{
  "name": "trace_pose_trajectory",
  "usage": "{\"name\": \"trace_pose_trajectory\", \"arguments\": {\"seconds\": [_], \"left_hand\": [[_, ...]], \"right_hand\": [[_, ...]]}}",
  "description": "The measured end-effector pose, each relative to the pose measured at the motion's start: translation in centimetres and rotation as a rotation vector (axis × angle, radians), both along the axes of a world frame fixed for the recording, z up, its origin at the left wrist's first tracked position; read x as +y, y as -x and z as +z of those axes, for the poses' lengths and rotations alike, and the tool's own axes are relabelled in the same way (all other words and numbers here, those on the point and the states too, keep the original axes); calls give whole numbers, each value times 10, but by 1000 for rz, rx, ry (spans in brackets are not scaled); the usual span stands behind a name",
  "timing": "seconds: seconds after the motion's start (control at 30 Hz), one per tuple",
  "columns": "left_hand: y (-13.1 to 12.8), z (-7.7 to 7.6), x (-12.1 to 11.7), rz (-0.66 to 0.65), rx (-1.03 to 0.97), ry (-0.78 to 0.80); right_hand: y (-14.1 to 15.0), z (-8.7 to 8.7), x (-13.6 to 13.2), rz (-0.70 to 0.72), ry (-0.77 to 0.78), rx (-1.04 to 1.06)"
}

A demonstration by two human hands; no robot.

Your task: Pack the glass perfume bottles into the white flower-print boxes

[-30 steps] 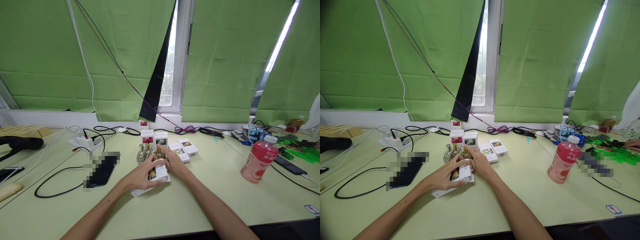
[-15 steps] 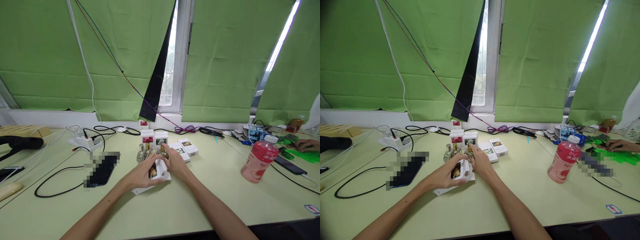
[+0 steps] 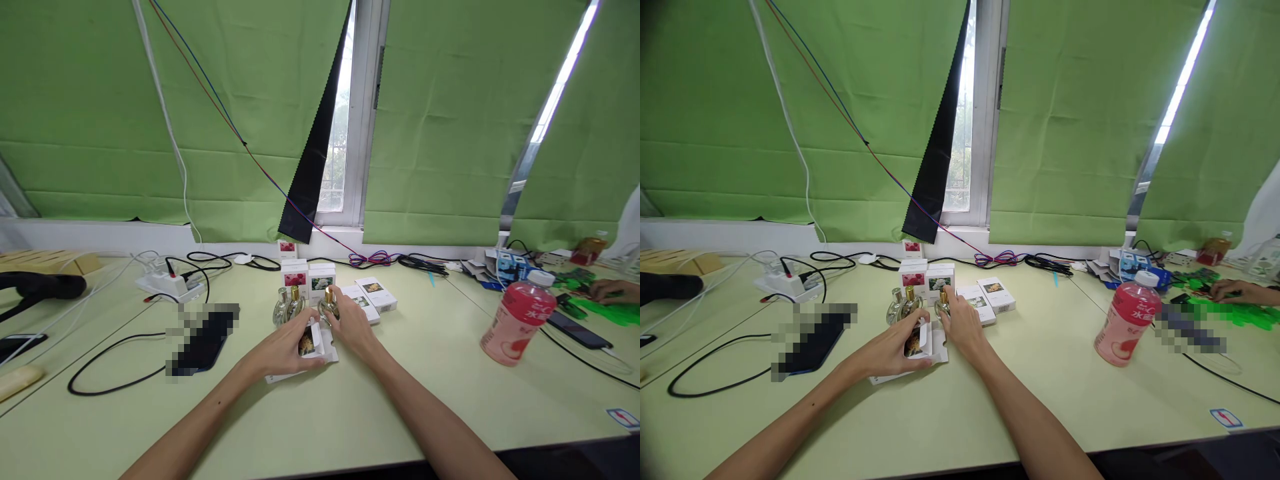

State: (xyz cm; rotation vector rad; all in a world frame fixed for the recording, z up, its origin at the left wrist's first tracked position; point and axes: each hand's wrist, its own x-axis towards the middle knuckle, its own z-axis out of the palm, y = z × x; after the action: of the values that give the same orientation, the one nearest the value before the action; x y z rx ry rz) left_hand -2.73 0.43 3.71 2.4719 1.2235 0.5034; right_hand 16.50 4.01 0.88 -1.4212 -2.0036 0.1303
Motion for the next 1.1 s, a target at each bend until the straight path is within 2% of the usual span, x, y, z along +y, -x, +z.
{"name": "trace_pose_trajectory", "arguments": {"seconds": [0.4, 0.57, 0.83, 0.97, 1.1], "left_hand": [[-4, -5, 2, 11, 5, -14], [-5, -5, 2, 22, 17, -40], [1, 2, 1, -68, 125, -92], [7, 8, 1, -93, 134, -28], [12, 13, 1, -63, 147, 68]], "right_hand": [[3, 0, -1, -33, -20, -26], [3, 2, -3, -51, 17, -31], [4, 4, -4, -48, 41, -34], [4, 3, -4, -60, 40, -35], [5, 2, -3, -63, 22, -27]]}}
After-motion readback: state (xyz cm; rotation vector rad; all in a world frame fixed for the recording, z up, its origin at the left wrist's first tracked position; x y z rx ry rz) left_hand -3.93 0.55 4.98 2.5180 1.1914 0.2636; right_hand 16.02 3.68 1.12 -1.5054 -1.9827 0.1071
